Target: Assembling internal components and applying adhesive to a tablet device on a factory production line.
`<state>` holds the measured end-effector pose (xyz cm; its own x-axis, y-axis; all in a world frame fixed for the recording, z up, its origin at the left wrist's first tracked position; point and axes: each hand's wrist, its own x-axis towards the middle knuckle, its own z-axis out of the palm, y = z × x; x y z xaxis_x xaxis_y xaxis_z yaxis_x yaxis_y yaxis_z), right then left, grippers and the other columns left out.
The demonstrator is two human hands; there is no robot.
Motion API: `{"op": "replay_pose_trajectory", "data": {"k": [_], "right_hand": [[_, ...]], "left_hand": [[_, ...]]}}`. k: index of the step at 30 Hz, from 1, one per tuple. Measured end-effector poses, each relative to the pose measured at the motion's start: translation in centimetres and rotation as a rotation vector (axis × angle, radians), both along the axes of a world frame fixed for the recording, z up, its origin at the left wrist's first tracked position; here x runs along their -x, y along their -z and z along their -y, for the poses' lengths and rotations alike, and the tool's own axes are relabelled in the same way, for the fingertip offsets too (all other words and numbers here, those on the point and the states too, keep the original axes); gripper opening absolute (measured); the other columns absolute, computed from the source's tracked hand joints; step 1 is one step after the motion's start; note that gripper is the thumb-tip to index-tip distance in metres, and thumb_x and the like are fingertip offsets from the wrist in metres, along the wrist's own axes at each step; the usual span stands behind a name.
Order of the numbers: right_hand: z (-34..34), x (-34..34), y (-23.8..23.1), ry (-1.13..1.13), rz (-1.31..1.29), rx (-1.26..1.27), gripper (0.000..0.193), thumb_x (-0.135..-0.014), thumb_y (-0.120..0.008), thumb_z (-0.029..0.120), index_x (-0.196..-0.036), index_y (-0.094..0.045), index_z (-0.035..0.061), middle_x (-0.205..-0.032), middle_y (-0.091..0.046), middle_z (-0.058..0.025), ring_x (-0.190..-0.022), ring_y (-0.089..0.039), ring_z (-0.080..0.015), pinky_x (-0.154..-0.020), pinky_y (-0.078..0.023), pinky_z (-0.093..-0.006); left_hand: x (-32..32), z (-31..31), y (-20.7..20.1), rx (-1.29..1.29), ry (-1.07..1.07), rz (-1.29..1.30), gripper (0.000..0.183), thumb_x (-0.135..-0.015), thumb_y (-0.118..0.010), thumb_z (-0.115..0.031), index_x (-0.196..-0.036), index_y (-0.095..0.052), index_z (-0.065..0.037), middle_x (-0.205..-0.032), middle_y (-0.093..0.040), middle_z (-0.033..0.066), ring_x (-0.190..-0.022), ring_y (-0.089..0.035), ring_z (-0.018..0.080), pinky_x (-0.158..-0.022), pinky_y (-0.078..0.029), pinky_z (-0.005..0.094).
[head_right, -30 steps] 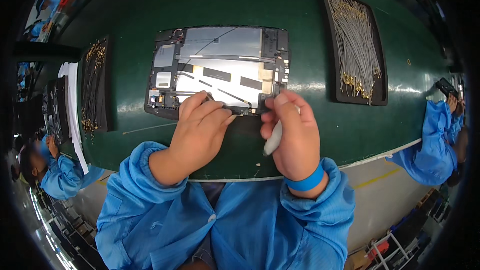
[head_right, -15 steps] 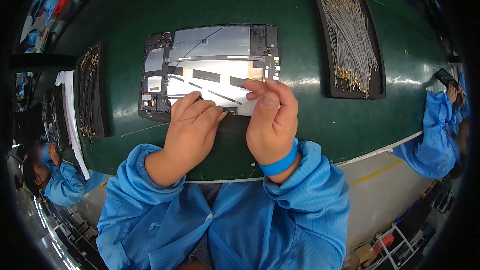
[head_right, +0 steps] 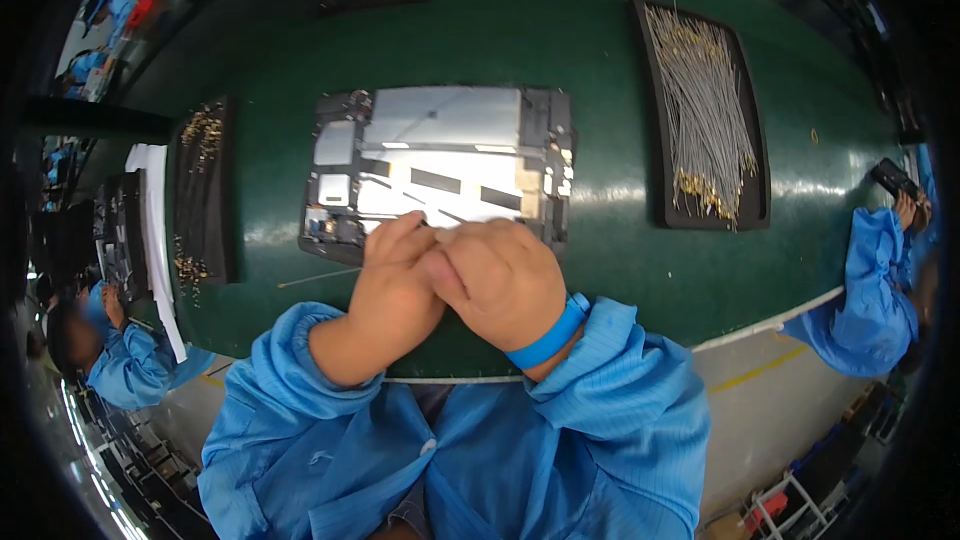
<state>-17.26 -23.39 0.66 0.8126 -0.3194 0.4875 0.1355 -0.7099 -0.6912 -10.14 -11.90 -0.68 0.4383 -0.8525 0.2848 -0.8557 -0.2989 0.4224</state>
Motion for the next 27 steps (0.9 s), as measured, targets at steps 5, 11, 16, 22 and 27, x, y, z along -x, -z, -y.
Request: {"op": "replay_pose_trajectory", "data": {"k": [5,11,16,22,27], "right_hand": [[0.0,0.4,1.6,0.047,0.036,-0.082,0.007,-0.069,-0.056,0.006,-0.075,-0.052,0.003,-0.068,-0.055,-0.0103,-0.061,-0.052,-0.0283,-0.06,-0.043,-0.0331],[0.9,0.9,3.5,0.274,0.11,-0.323,0.026,-0.085,-0.04,0.018,-0.104,-0.036,0.0002,-0.064,-0.055,-0.0075,-0.059,-0.053,-0.0175,-0.054,-0.044,-0.0299],[2.4,1.2,-0.2,0.46,-0.042,-1.047,0.044,-0.085,-0.04,0.026,-0.117,-0.028,-0.0012,-0.064,-0.052,-0.0075,-0.05,-0.047,-0.0125,-0.048,-0.041,-0.0234],[3.2,3.9,0.2,0.578,-0.538,-0.811,0.046,-0.082,-0.045,0.027,-0.117,-0.036,-0.0015,-0.066,-0.051,-0.0037,-0.049,-0.042,-0.0083,-0.046,-0.039,-0.0207],[2.4,3.3,-1.3,0.536,-0.848,-0.719,0.044,-0.079,-0.05,0.033,-0.106,-0.049,-0.001,-0.066,-0.049,-0.0022,-0.053,-0.043,-0.0086,-0.045,-0.037,-0.0205]], "left_hand": [[-0.5,0.0,0.4,0.032,0.037,-0.047,0.019,-0.063,-0.053,-0.009,-0.082,-0.056,-0.005,-0.084,-0.052,0.0067,-0.091,-0.045,0.0268,-0.078,-0.034,0.0377],[-3.1,-1.5,-0.5,0.043,-0.196,0.089,0.017,-0.064,-0.055,-0.006,-0.08,-0.057,-0.012,-0.086,-0.049,0.0089,-0.093,-0.041,0.033,-0.079,-0.033,0.0423],[-8.7,-6.1,0.8,0.116,-0.574,0.006,0.014,-0.073,-0.05,-0.011,-0.082,-0.056,-0.002,-0.08,-0.055,0.0162,-0.079,-0.049,0.0317,-0.075,-0.037,0.0399],[-8.4,-6.2,-1.6,0.027,-0.68,-0.413,0.027,-0.079,-0.047,-0.019,-0.091,-0.054,0.005,-0.077,-0.057,0.0185,-0.072,-0.052,0.0329,-0.066,-0.041,0.0377],[-7.7,-6.5,-0.4,0.078,-0.635,-0.27,0.029,-0.078,-0.048,-0.022,-0.09,-0.056,0.003,-0.07,-0.056,0.0157,-0.067,-0.053,0.0298,-0.061,-0.042,0.037]]}}
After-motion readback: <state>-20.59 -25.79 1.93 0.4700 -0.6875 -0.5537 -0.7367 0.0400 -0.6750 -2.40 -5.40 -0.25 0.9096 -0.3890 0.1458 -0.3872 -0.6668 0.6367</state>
